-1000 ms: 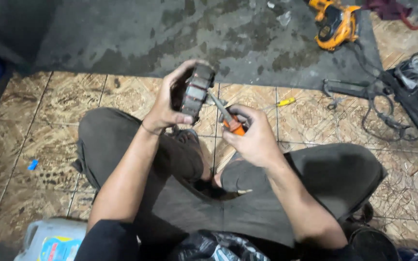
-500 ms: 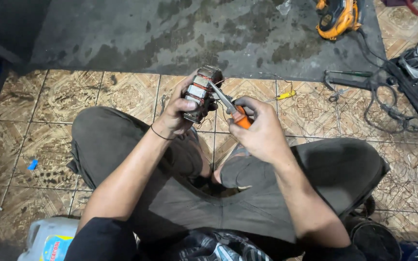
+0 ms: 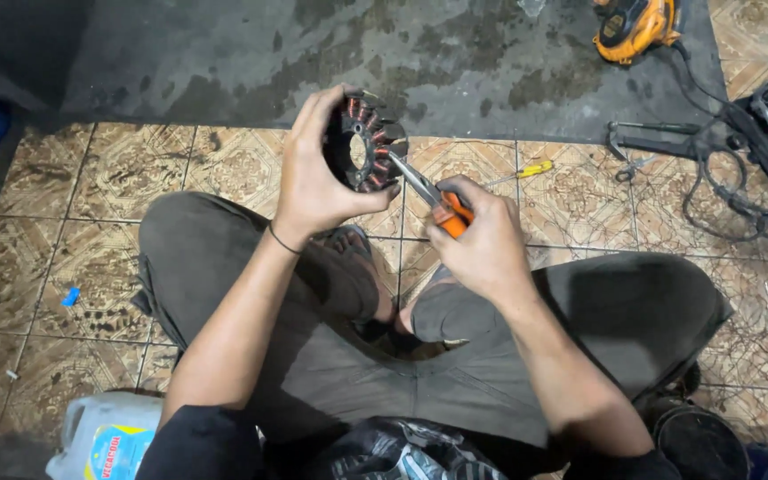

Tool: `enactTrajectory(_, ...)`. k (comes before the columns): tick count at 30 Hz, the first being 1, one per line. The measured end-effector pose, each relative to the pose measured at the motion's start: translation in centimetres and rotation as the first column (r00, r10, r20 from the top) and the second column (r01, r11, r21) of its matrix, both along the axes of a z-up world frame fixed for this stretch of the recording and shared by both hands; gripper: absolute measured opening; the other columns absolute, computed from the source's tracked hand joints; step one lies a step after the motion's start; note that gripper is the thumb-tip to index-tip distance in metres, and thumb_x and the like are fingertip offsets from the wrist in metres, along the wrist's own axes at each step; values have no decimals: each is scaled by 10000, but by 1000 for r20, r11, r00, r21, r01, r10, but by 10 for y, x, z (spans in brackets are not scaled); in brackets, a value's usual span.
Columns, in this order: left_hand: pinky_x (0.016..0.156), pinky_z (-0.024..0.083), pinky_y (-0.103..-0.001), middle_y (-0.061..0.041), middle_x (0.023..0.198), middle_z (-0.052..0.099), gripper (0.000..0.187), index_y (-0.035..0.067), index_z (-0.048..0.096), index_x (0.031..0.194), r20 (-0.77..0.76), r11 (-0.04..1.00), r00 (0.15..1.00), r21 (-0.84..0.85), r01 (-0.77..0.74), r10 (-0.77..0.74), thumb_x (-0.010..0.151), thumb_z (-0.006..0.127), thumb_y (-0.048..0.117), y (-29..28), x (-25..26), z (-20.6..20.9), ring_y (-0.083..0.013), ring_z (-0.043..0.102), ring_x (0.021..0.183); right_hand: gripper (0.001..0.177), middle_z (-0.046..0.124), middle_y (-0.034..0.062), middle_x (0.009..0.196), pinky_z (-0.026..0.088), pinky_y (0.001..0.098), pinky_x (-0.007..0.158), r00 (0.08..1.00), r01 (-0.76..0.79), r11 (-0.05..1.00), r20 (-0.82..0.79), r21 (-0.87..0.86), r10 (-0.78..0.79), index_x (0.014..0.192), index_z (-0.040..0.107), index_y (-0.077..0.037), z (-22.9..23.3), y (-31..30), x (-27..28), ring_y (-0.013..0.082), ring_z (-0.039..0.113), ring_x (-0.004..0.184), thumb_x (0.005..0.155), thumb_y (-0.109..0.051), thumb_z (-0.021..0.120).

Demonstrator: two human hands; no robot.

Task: The person sits on the floor and uses pliers to strip insulation and trim copper wires from a motor stator. They rotate the stator to access different sections and continue cutting the wires.

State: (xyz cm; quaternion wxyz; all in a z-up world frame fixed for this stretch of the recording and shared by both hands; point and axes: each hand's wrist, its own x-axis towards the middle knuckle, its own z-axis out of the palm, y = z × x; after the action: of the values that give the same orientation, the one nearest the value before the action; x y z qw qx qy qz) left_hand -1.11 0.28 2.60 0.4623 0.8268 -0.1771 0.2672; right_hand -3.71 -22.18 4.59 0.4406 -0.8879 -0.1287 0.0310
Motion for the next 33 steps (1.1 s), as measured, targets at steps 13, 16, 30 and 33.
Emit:
enactTrajectory(13, 1163, 465, -546, -184, 1451, 504, 1056, 61, 450, 1473, 180, 960, 952, 92, -266, 247, 698, 919, 605, 7, 1, -14, -373, 521, 1373, 271, 641, 7, 788, 550, 289, 641, 998, -64, 998, -4, -12, 64, 1108, 676, -89, -44, 8, 5, 128, 591, 664, 841, -44, 677)
enactTrajectory(16, 1110, 474, -527, -163, 1464, 486, 1077, 61, 436, 1489, 112, 938, 949, 157, -308, 293, 605, 938, 414, 12, -14, -8, -375, 514, 1324, 226, 734, 22, 908, 546, 255, 774, 987, -113, 986, -104, 124, 126, 1014, 714, -82, -22, 14, 7, 130, 661, 794, 810, 0, 663)
enactTrajectory(30, 949, 514, -471, -102, 1156, 683, 884, 175, 573, 1166, -602, 887, 722, -50, -460, 340, 450, 976, 500, -40, 135, -266, -359, 666, 1106, 194, 731, 5, 803, 516, 381, 717, 958, 124, 953, -219, -276, -188, 886, 783, -242, -263, -4, 173, 197, 683, 836, 722, -289, 690)
enactTrajectory(33, 1093, 519, -457, -58, 1253, 687, 912, 239, 528, 1227, -843, 877, 492, -50, -478, 219, 468, 997, 427, -40, 118, -330, -332, 669, 1215, 235, 764, 71, 896, 580, 425, 873, 936, 37, 898, -301, -439, -186, 924, 806, -253, -336, -6, 173, 321, 737, 990, 703, -271, 726)
